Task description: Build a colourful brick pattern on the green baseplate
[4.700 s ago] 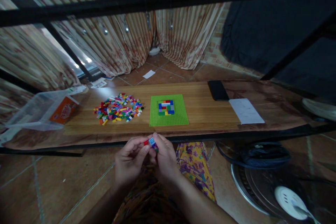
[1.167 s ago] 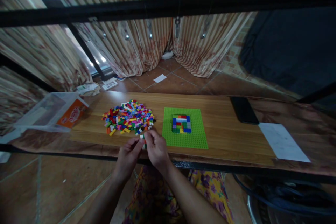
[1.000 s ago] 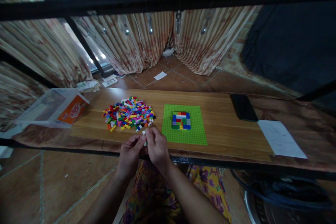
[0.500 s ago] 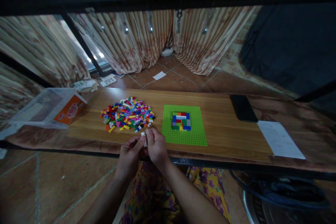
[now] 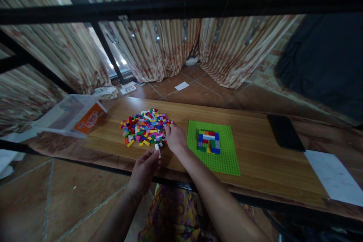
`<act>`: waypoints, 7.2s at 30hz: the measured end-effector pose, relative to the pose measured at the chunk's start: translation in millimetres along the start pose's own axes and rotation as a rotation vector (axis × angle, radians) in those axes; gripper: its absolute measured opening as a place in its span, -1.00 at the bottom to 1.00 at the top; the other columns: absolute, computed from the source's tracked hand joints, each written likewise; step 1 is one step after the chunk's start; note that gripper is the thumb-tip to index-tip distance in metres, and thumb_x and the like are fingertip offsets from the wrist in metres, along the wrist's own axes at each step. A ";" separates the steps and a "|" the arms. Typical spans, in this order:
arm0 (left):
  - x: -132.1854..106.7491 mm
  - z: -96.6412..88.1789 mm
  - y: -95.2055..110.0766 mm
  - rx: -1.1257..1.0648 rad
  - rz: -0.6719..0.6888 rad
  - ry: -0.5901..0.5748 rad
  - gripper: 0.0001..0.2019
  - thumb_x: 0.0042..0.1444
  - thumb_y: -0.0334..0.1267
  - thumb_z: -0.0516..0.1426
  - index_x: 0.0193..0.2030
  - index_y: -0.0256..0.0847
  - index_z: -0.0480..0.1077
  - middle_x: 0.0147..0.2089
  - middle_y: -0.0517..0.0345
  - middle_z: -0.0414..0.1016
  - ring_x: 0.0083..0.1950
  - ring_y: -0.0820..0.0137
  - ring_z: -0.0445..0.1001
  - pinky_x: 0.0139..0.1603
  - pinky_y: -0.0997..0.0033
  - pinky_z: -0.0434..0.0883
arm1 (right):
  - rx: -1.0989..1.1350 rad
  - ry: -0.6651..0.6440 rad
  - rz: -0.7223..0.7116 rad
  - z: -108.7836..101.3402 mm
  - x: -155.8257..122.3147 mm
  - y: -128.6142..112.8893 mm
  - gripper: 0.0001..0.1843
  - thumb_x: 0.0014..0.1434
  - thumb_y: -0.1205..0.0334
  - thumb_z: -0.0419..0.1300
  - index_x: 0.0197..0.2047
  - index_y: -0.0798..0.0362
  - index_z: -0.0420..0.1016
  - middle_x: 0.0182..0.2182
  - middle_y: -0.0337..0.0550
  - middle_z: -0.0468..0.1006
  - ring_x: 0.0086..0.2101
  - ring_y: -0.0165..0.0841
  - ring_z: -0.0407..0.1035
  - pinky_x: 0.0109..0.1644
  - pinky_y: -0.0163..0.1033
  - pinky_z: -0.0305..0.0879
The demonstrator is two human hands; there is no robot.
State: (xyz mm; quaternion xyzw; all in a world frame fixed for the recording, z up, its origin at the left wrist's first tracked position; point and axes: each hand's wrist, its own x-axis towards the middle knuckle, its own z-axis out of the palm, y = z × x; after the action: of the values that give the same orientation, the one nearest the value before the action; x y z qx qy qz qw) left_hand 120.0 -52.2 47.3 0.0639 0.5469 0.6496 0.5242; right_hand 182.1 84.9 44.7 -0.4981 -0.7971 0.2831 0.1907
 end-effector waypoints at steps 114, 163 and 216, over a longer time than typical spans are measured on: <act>7.8 119.8 -68.2 1.332 0.409 -0.438 -0.50 0.21 -0.35 -0.07 0.30 -0.25 0.20 -0.27 0.01 0.58 -0.27 0.30 0.54 -0.15 0.32 0.41 | 0.232 0.412 0.146 -71.2 -71.6 146.8 -0.52 0.04 0.12 0.22 0.05 0.04 0.45 0.02 0.01 0.50 0.08 -0.10 0.31 0.22 0.10 0.15; 168.1 -13.9 139.2 2.024 0.598 -0.230 -0.71 0.09 -0.39 0.05 -0.17 -0.22 0.58 -0.09 -0.04 0.52 -0.11 0.30 0.48 0.03 0.41 0.40 | -0.033 0.596 0.028 -84.4 -97.0 200.0 -0.54 0.24 -0.11 -0.01 -0.19 0.07 0.53 -0.21 0.07 0.59 -0.17 -0.09 0.45 -0.04 0.03 0.37; 184.2 -10.1 133.3 1.896 0.491 0.047 -0.73 -0.08 -0.24 0.25 -0.18 -0.24 0.53 -0.31 0.14 0.58 -0.31 0.39 0.48 -0.35 0.52 0.30 | -0.023 0.622 -0.019 -81.8 -95.1 201.7 -0.62 0.22 -0.03 0.04 -0.25 0.07 0.54 -0.22 0.05 0.59 -0.17 -0.12 0.45 -0.05 0.00 0.38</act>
State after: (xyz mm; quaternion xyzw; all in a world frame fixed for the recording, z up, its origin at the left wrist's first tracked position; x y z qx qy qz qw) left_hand -49.6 99.3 56.8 0.5579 0.8238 0.0330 0.0948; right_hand 409.5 89.7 -24.0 -0.5556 -0.7082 0.1062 0.4225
